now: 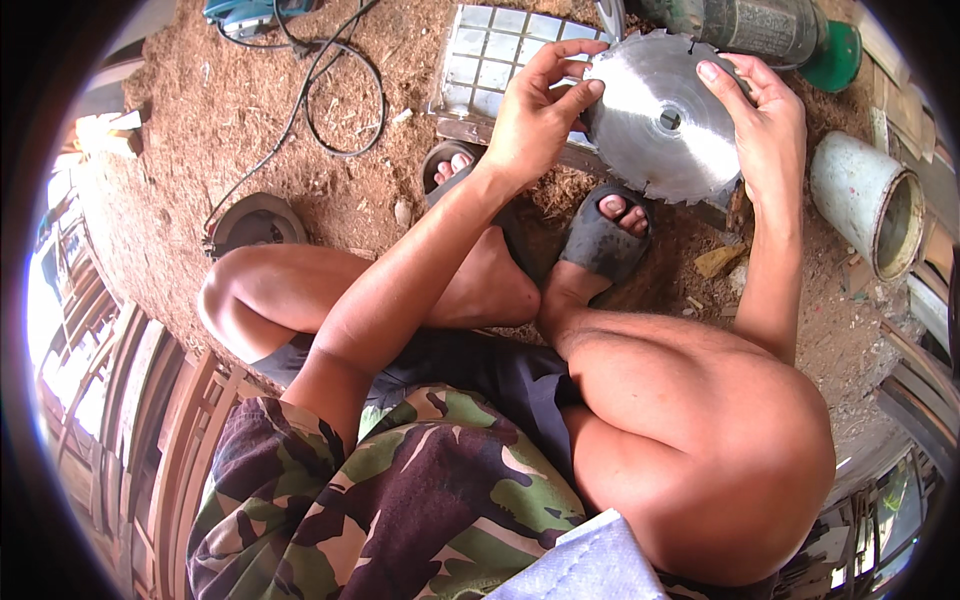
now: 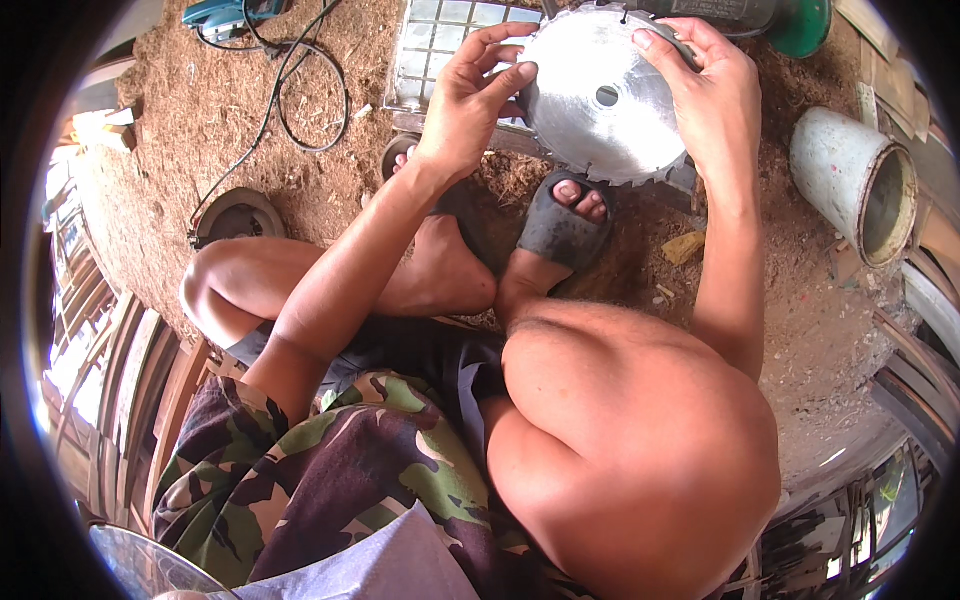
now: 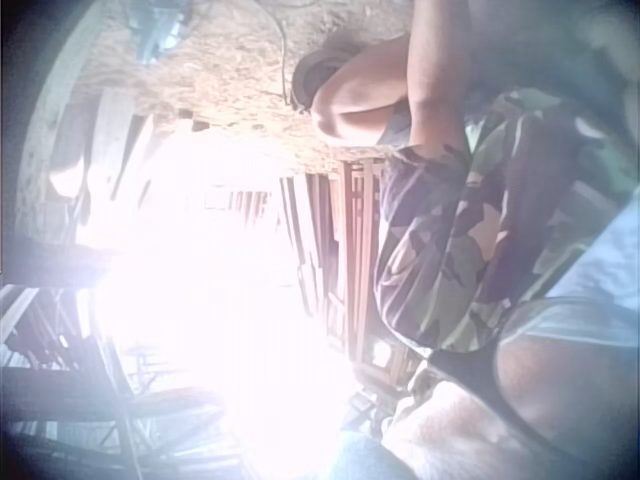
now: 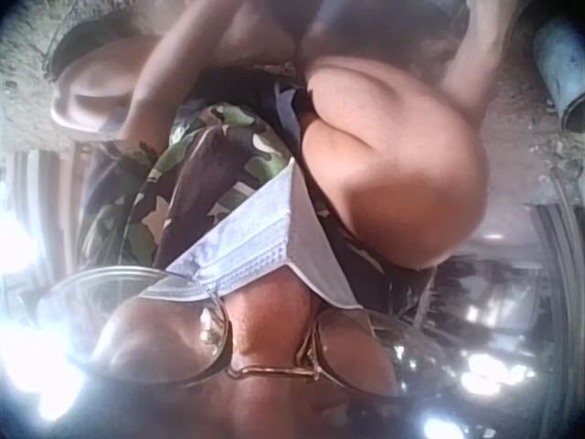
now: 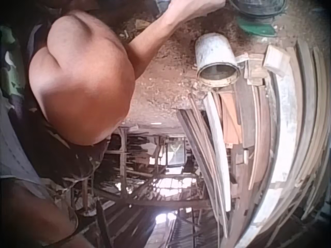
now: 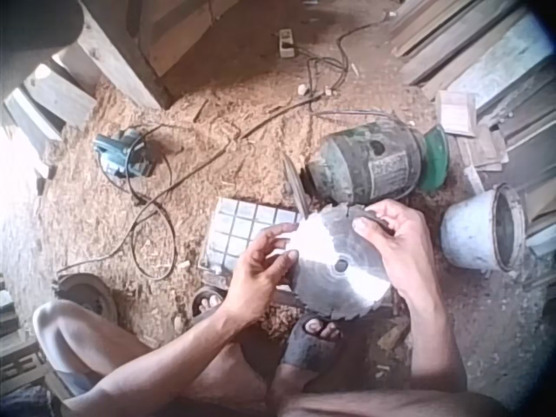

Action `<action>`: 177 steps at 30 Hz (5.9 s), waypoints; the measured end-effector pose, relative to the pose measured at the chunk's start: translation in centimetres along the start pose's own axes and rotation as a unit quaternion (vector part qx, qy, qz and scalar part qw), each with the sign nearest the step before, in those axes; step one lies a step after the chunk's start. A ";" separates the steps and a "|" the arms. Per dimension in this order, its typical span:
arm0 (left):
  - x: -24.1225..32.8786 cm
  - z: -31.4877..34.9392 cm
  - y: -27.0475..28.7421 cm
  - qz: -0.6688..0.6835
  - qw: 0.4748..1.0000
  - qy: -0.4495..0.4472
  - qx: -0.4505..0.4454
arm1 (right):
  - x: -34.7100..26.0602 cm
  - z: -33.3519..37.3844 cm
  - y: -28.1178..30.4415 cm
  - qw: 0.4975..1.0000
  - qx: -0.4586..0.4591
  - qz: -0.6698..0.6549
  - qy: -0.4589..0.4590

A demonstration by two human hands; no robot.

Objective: The person applies a substance from a container onto a circular saw blade by hand and rubs the blade surfaces.

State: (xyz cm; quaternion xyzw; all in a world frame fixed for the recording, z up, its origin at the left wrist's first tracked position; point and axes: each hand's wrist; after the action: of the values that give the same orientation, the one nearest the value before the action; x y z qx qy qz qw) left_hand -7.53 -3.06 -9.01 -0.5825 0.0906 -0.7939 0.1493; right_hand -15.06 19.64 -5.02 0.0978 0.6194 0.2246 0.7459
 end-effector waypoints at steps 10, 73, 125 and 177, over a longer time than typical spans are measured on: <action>0.1 -0.1 0.3 0.018 1.000 0.004 -0.014 | -0.7 0.2 0.0 1.000 0.003 0.010 -0.006; 4.9 4.0 -2.3 -0.030 0.963 -0.266 -0.021 | -6.9 7.2 3.8 0.965 0.098 0.005 0.244; 8.3 5.3 -3.7 -0.042 0.952 -0.302 -0.032 | -3.7 5.7 4.7 0.965 0.044 -0.193 0.175; 1.2 2.5 -0.9 0.037 0.997 0.048 0.044 | 2.5 -0.2 -0.5 0.996 -0.042 -0.069 -0.041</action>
State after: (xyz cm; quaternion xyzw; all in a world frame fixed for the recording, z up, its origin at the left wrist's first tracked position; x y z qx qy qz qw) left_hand -5.56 -2.53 -6.89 -0.5326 0.0844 -0.8181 0.1998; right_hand -14.82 20.29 -7.46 0.0321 0.5835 0.1941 0.7879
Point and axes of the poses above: each hand's wrist, its own z-axis away from the middle knuckle, its own y-axis out of the back of the hand, x = y × z, and after that the axes turned 8 degrees about z, right-handed
